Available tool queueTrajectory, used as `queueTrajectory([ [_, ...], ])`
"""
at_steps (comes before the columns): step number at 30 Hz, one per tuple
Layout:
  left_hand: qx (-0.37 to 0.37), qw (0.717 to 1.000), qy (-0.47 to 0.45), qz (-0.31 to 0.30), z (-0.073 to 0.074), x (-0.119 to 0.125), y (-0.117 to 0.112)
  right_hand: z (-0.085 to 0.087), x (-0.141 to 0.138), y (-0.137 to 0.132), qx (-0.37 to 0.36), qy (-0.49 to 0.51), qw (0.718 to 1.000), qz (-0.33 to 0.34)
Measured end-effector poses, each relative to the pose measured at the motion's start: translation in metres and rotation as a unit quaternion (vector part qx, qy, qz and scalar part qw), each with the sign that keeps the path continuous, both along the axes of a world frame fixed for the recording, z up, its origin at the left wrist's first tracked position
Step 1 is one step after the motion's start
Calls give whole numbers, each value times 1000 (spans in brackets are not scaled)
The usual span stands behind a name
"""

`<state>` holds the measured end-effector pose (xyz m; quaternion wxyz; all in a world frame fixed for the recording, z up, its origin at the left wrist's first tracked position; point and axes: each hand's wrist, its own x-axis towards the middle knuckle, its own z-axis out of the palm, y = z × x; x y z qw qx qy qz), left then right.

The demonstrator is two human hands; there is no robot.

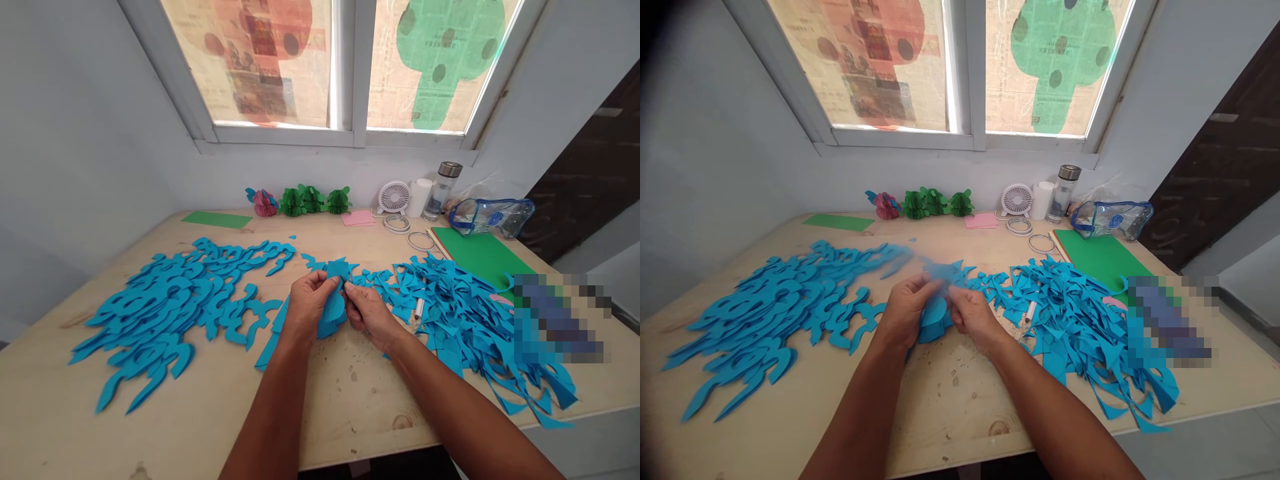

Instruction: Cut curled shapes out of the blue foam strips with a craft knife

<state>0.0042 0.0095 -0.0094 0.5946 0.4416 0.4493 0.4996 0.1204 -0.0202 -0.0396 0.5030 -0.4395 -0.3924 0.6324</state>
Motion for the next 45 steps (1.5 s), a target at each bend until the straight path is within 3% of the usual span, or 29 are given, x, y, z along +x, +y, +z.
queueTrajectory([
  [8,9,999,17,-32,-1,-2,1,0,-1,0,-1,5,1000,-7],
  [28,10,999,27,-36,-5,-1,2,3,-2,-1,-11,-5,1000,-24],
  [39,24,999,24,-13,0,0,-1,1,-3,0,-14,-2,1000,-26],
  [45,18,999,26,-36,-3,1,0,-1,-3,0,2,6,1000,-27],
])
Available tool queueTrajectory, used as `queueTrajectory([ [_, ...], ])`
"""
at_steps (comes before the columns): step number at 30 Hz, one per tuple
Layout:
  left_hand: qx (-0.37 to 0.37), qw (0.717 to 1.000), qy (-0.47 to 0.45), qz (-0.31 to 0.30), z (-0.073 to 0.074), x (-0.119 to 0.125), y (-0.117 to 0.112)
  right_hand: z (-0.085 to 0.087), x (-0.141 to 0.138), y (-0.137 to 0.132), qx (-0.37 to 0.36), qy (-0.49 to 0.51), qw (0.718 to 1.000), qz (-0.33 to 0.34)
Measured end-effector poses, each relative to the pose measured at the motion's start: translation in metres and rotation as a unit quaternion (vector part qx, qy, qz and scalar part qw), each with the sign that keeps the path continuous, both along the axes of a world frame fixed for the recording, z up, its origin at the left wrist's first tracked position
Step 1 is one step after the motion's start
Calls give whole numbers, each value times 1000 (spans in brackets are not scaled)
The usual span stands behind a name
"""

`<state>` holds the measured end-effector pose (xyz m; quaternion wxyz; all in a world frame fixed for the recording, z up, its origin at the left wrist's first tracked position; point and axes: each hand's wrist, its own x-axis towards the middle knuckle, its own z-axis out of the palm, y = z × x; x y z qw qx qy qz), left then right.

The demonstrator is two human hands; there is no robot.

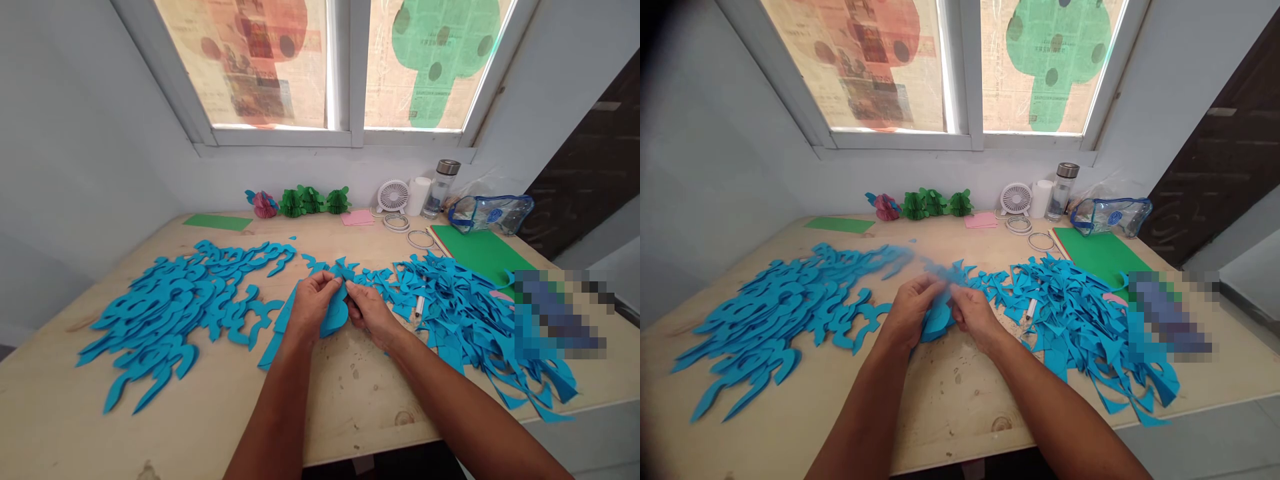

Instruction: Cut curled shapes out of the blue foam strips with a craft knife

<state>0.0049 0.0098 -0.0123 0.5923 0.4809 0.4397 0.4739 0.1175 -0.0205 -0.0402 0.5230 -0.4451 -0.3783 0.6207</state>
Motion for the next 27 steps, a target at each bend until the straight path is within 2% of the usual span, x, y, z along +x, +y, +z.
queueTrajectory([
  [10,1,1000,11,9,6,0,-3,0,-1,0,1,-14,1000,-8],
  [27,-7,1000,-2,-3,2,-1,-1,0,1,1,18,-33,999,-5],
])
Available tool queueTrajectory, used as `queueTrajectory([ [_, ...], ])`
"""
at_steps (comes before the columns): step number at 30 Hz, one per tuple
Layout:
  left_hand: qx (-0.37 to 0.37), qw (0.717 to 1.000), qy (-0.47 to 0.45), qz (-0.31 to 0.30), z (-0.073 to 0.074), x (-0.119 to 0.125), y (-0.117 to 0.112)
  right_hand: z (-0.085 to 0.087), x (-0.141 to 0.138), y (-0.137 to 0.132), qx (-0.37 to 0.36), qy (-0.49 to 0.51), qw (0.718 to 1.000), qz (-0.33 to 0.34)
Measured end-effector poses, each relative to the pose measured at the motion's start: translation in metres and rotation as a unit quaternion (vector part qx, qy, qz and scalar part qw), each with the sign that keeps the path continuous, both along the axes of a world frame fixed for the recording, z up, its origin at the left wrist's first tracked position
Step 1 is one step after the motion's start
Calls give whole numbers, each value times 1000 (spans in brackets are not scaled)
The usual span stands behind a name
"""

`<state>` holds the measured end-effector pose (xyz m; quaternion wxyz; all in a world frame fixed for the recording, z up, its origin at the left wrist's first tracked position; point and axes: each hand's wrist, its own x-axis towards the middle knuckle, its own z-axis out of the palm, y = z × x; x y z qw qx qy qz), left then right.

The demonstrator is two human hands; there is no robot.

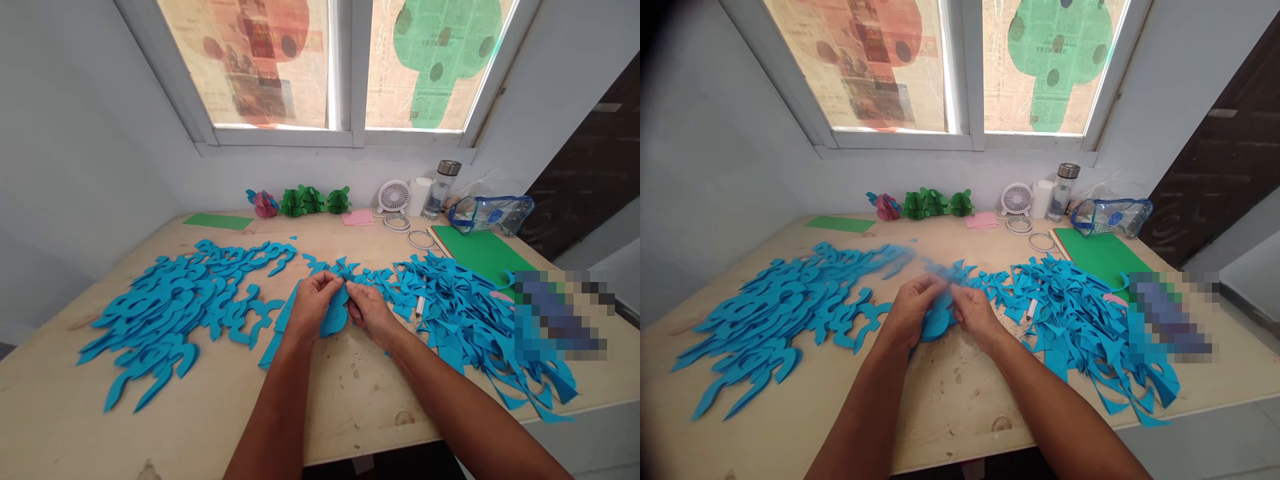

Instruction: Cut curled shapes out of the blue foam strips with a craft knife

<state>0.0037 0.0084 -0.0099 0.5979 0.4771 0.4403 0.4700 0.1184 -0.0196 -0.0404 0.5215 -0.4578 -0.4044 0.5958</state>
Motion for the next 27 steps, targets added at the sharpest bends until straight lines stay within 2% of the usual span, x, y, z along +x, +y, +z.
queueTrajectory([
  [10,11,1000,21,-12,-2,-5,2,1,2,1,-7,-19,1000,9],
  [20,-9,996,-6,-89,4,-10,2,3,4,0,5,-25,999,35],
  [27,-20,993,-30,-116,5,-13,1,6,8,0,10,-44,997,56],
])
